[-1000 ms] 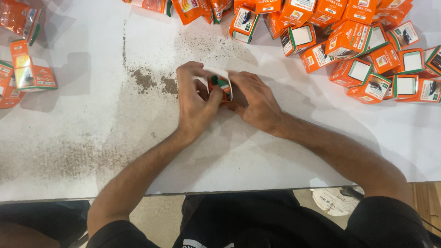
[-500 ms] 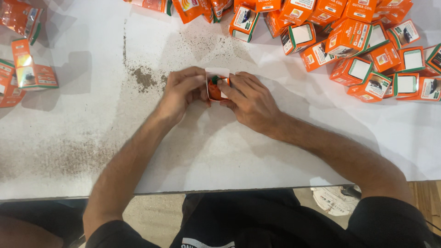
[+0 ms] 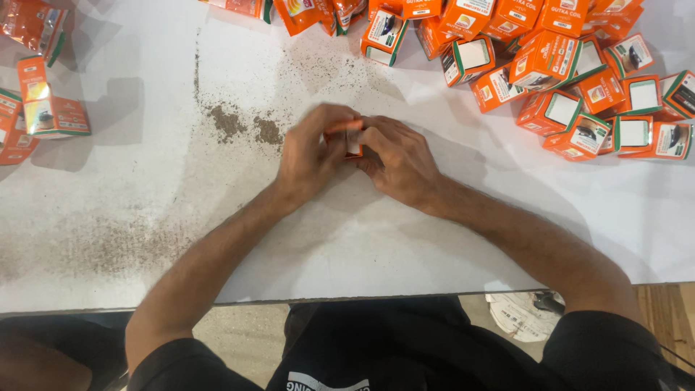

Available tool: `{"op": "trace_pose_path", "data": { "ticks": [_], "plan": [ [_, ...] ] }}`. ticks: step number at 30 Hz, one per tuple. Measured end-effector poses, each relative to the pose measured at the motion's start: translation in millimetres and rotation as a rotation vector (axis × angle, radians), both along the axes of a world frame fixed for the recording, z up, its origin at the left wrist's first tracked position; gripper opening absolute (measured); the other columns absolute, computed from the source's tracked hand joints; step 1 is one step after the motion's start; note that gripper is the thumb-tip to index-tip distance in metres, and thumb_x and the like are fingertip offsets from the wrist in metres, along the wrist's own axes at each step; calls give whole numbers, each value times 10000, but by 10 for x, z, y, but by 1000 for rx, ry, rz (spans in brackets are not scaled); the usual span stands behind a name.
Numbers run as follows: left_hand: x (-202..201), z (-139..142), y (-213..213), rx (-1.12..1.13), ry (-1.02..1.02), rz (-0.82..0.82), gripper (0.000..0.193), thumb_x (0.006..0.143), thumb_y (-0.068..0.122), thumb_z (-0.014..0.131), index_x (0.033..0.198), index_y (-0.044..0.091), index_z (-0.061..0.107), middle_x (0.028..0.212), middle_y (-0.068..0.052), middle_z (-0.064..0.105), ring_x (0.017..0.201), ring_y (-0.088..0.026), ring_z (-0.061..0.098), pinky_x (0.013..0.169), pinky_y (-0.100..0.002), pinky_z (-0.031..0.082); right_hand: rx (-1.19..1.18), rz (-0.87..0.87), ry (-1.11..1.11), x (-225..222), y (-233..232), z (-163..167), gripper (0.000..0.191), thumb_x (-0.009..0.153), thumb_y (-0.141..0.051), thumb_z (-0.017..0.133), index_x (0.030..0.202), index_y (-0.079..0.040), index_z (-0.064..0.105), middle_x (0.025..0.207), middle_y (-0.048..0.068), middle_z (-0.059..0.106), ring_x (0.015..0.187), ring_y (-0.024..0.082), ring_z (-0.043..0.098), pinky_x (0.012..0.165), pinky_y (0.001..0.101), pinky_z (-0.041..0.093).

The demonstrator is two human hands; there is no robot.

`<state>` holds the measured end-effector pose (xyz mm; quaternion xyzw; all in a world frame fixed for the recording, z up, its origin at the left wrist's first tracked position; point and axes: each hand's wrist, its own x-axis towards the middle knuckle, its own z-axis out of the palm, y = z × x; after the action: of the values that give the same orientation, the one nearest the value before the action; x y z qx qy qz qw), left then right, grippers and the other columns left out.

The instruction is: The person sits at a table with a large pile of small orange cartons and sealed packets. They pick up a carton, open its flap, place a packet inside, close the carton, and set it aside, repeating this packing cycle one box at a time.

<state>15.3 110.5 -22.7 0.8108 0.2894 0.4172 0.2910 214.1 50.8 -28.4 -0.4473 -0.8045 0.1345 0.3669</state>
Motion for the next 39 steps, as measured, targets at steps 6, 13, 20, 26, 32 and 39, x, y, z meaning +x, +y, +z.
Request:
{"op": "trace_pose_path", "data": {
  "ticks": [6,13,20,26,32,39],
  "plan": [
    [-196,-11,-42,250,127,-196,431,870,116,823,1213,-44,616,1395,-230,605,1328,-415,585,1077,-482,545,-138,-74,40,51,8,-78,588,766,2,819,1192,-50,418,1113,144,681,1007,377,707,828,455,576],
    [-126,-104,-29,106,78,-146,199,927,26,781,1071,19,643,1414,-168,634,1369,-385,604,1099,-456,583,-141,-64,63,50,41,-54,572,831,-100,893,1145,-55,416,1093,141,691,971,373,708,773,445,571],
    [-217,-79,-79,373,273,-221,342,905,242,847,856,19,592,1503,-252,545,1468,-402,428,1229,-629,324,-120,-65,54,98,2,-170,610,815,-75,885,1234,-56,442,1139,157,697,1020,372,711,826,442,582],
    [-545,-136,148,562,417,-62,364,1013,310,816,1210,60,640,1650,-150,406,1586,-302,278,1300,-655,117,35,-157,-80,247,166,-100,617,958,-143,866,1429,-131,467,1356,153,629,1273,365,635,1107,479,525],
    [-2147,-42,638,85,752,1152,890,874,262,772,1469,-224,323,1550,-417,266,1477,-567,165,1137,-713,54,283,-188,-144,274,241,21,873,911,-299,841,1513,-22,273,1576,280,266,1494,472,270,1250,582,277],
    [-1244,-425,339,-241,-66,356,446,986,-9,728,1343,42,466,1163,-105,650,1084,-221,705,928,-334,596,-353,230,340,-100,174,-92,845,1018,-295,737,1604,-8,201,1631,222,351,1525,333,385,1233,448,403]
  ]
}}
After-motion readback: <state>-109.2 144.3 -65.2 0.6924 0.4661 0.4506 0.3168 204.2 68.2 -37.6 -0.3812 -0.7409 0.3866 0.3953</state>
